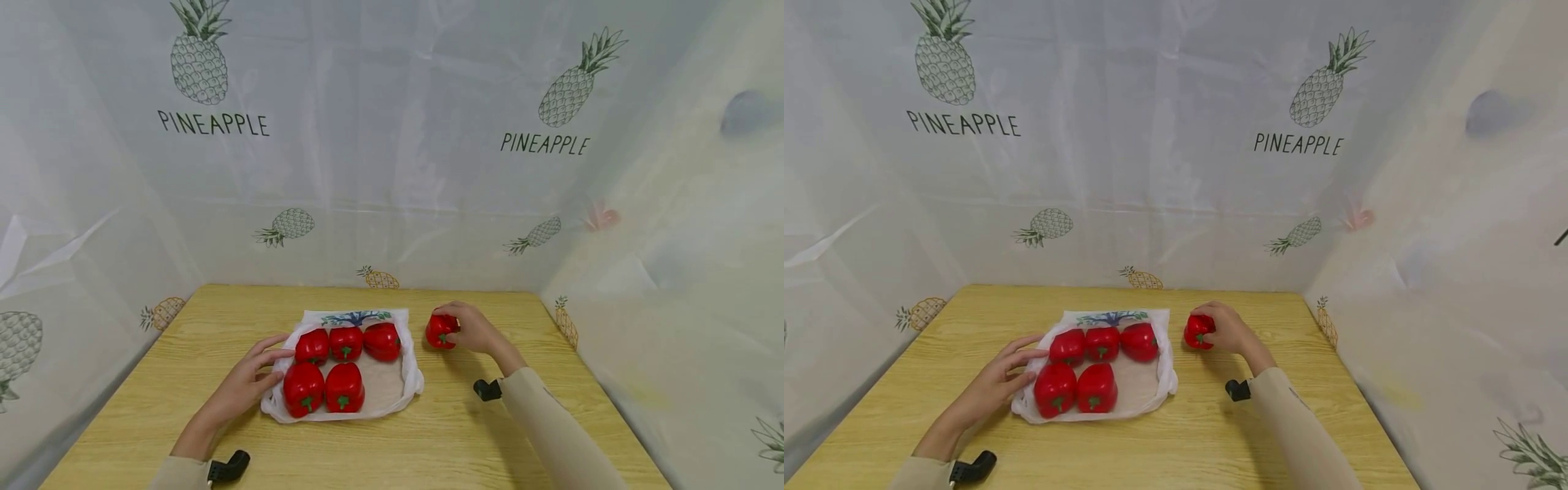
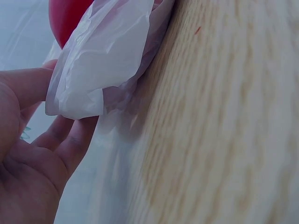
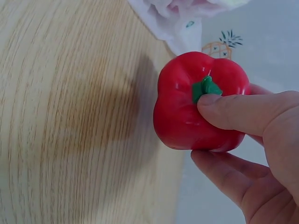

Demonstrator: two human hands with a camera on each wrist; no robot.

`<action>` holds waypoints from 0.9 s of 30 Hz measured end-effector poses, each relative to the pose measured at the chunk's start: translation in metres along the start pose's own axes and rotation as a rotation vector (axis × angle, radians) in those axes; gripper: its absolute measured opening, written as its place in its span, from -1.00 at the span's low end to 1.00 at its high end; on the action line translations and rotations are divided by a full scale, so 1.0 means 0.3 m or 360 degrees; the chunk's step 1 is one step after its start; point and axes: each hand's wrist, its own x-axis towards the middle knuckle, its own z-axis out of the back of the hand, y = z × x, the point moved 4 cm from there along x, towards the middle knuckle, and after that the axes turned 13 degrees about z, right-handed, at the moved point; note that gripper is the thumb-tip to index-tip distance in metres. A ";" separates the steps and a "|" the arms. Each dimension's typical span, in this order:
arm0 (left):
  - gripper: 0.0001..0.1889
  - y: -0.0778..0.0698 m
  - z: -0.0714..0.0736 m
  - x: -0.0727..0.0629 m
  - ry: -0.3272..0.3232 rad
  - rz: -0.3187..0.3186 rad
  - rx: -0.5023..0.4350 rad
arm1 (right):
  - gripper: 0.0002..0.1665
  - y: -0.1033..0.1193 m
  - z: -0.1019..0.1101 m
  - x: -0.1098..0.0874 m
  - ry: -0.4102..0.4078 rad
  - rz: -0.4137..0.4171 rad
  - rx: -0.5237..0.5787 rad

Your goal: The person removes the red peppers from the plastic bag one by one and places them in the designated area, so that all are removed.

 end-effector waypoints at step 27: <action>-0.62 -0.001 0.002 0.000 -0.0015 -0.0016 0.0023 | -0.39 -0.048 -0.012 0.027 0.0109 0.0017 0.0042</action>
